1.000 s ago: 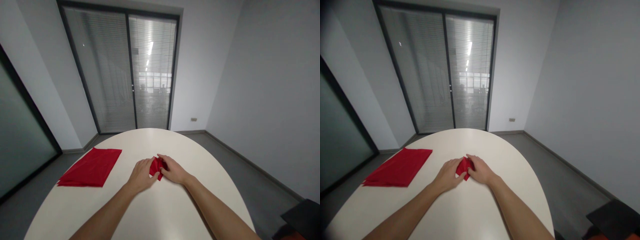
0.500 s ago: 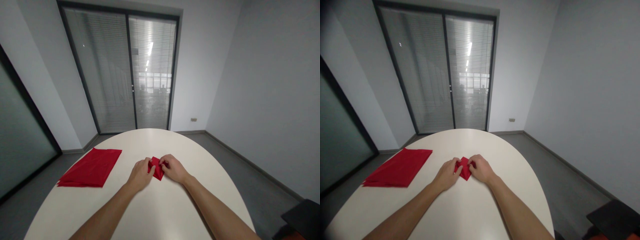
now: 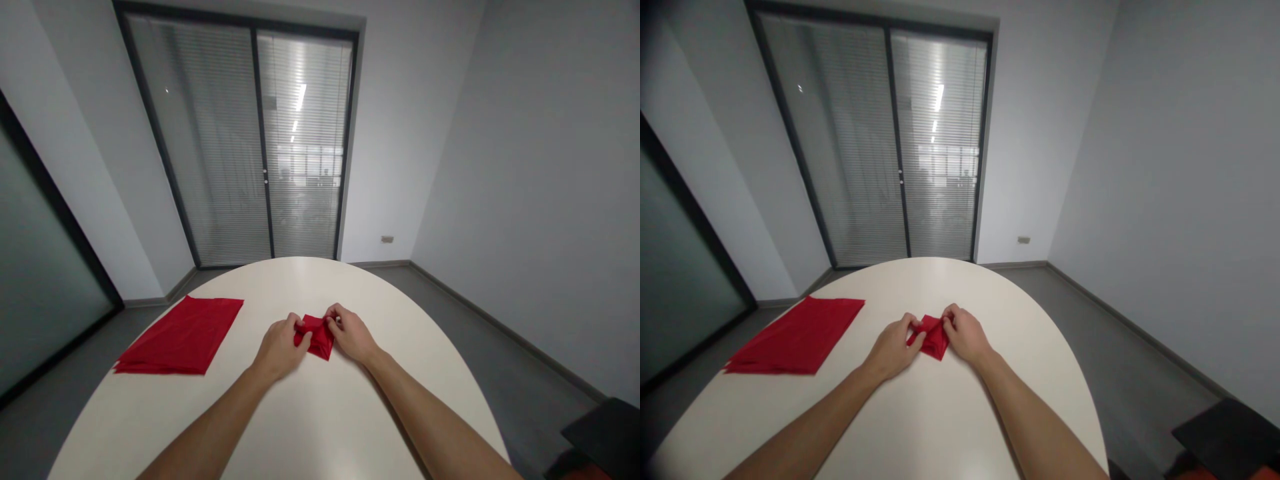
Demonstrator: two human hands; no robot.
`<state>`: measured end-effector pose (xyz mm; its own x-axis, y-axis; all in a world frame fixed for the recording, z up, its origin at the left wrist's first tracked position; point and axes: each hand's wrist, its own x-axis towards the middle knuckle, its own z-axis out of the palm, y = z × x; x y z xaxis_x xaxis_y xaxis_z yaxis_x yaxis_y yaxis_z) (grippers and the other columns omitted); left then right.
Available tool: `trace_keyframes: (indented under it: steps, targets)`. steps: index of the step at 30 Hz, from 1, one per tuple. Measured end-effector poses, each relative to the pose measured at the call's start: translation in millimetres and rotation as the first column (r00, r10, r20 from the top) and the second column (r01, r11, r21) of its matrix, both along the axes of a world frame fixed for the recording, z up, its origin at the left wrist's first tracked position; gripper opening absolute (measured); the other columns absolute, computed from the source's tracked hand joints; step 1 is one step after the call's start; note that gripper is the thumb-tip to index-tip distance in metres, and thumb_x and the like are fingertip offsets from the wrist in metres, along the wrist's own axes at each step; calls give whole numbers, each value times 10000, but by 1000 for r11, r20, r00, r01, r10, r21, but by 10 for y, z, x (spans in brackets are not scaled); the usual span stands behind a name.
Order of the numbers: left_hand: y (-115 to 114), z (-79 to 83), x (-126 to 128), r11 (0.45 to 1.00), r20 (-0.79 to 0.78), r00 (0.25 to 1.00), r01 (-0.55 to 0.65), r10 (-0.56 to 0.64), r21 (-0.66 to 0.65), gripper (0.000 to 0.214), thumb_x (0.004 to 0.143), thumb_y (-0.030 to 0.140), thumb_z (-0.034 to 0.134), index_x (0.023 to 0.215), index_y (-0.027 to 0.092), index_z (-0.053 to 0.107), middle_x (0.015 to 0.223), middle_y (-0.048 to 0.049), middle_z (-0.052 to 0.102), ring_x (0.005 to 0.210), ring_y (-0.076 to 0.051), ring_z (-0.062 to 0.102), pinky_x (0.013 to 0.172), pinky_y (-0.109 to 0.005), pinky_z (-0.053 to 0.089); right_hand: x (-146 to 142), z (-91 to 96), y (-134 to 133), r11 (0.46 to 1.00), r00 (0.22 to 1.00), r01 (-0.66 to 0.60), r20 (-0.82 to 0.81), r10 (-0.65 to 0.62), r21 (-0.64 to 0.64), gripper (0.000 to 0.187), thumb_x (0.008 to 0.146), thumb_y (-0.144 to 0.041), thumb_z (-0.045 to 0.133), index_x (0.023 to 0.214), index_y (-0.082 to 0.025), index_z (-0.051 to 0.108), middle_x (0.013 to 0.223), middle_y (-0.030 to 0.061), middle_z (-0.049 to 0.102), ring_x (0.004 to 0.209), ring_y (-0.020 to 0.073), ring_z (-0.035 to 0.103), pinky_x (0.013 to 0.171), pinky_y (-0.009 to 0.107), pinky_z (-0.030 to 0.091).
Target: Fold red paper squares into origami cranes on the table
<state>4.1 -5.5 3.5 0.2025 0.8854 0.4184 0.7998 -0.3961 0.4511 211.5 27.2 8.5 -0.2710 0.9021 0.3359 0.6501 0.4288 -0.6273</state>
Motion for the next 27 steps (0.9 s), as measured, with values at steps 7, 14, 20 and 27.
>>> trace_keyframes:
  steps: [7, 14, 20, 27]
  targets:
    - [16, -4, -7, 1000, 51, 999, -4, 4, -7, 136, 891, 234, 597, 1023, 233, 561, 969, -41, 723, 915, -216, 671, 821, -318, 470, 16, -14, 10, 1000, 1000, 15, -12, -15, 6, 106, 955, -254, 455, 992, -228, 551, 871, 26, 668, 754, 178, 598, 689, 277, 414]
    - [22, 1, -19, 999, 41, 999, -33, 33, -4, 96, 946, 234, 511, 942, 234, 607, 863, -13, 696, 781, -177, 635, 715, -283, 436, 5, -47, 20, 1000, 1000, 21, -13, -21, 9, 99, 933, -290, 524, 1009, -232, 550, 850, 14, 665, 719, 172, 592, 668, 272, 419]
    - [32, -7, 7, 997, 100, 993, -73, 69, 38, 53, 912, 229, 530, 863, 233, 550, 734, 28, 612, 651, -149, 560, 634, -261, 384, -5, -57, 42, 1000, 1000, 4, -17, -3, 24, 86, 913, -299, 576, 959, -227, 575, 867, 18, 669, 744, 170, 586, 688, 273, 424]
    - [9, 0, 29, 1000, 222, 975, -21, 16, 20, 116, 927, 303, 534, 835, 233, 545, 731, 33, 620, 654, -146, 583, 654, -256, 412, -29, -50, 39, 999, 999, 31, -20, -30, 39, 79, 902, -293, 589, 941, -225, 575, 849, 7, 662, 720, 165, 570, 666, 269, 412]
